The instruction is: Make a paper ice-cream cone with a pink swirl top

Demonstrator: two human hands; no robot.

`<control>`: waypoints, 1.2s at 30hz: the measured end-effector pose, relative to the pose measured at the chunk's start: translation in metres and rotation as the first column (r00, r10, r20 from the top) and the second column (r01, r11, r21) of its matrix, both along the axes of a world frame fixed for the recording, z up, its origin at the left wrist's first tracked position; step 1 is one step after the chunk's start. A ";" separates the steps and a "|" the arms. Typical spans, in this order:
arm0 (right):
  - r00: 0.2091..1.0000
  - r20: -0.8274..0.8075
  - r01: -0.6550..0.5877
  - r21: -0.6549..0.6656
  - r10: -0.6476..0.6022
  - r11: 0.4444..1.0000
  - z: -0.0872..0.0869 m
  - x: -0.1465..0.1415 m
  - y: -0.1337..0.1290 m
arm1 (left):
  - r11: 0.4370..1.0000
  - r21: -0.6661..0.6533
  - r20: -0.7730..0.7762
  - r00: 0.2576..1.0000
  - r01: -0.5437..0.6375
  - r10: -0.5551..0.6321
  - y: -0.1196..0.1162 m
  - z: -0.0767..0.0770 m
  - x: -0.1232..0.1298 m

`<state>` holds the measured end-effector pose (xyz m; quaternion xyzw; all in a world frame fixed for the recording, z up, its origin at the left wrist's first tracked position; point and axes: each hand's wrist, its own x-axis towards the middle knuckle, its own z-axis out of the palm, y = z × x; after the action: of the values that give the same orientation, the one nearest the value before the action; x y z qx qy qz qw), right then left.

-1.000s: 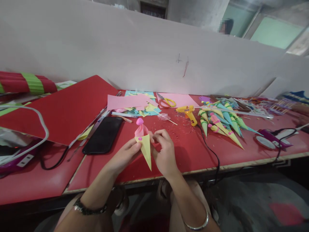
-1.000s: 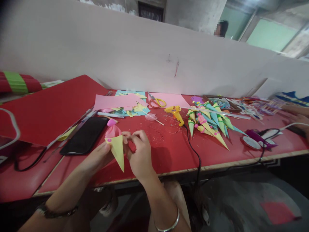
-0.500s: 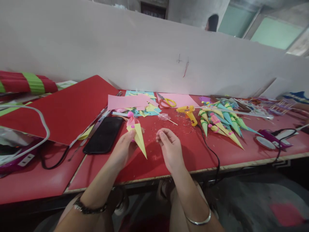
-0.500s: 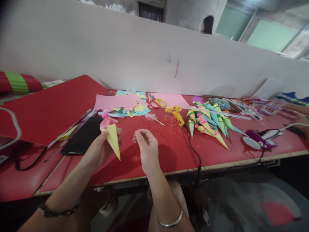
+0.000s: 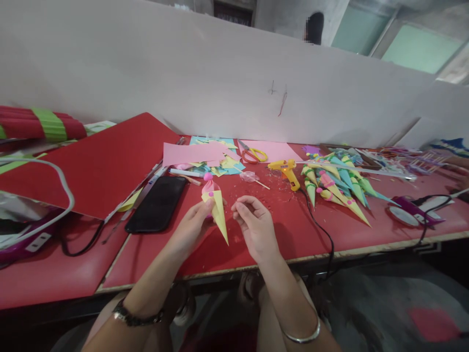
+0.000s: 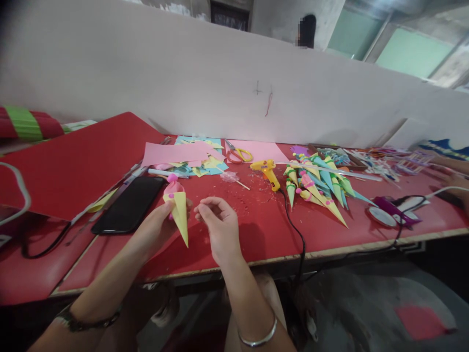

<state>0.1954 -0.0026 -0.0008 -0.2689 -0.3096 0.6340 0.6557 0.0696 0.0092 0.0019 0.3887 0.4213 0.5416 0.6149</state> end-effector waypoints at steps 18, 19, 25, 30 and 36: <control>1.000 -0.006 0.014 0.002 -0.014 1.000 0.003 0.001 -0.001 | 0.999 -0.023 -0.175 0.984 0.043 -0.046 -0.005 0.003 0.000; 1.000 0.010 0.021 0.018 -0.021 1.000 0.002 0.001 -0.001 | 0.998 -0.018 -0.198 0.979 0.054 -0.057 -0.005 0.002 0.000; 0.966 0.189 0.146 0.168 -0.178 0.975 0.002 0.003 -0.002 | 0.986 0.096 -0.350 0.932 0.133 -0.092 -0.004 -0.005 -0.002; 0.838 0.397 0.196 0.421 -0.374 0.886 0.006 0.007 -0.003 | 0.965 0.157 -0.403 0.905 0.211 -0.132 -0.005 -0.008 -0.002; 0.814 0.456 0.133 0.455 -0.359 0.881 0.004 0.006 -0.003 | 0.950 0.172 -0.454 0.877 0.260 -0.158 -0.007 -0.004 0.001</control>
<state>0.2011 -0.0052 0.0034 -0.3304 -0.5627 0.3653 0.6639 0.0703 0.0019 -0.0018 0.6110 0.4382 0.4158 0.5117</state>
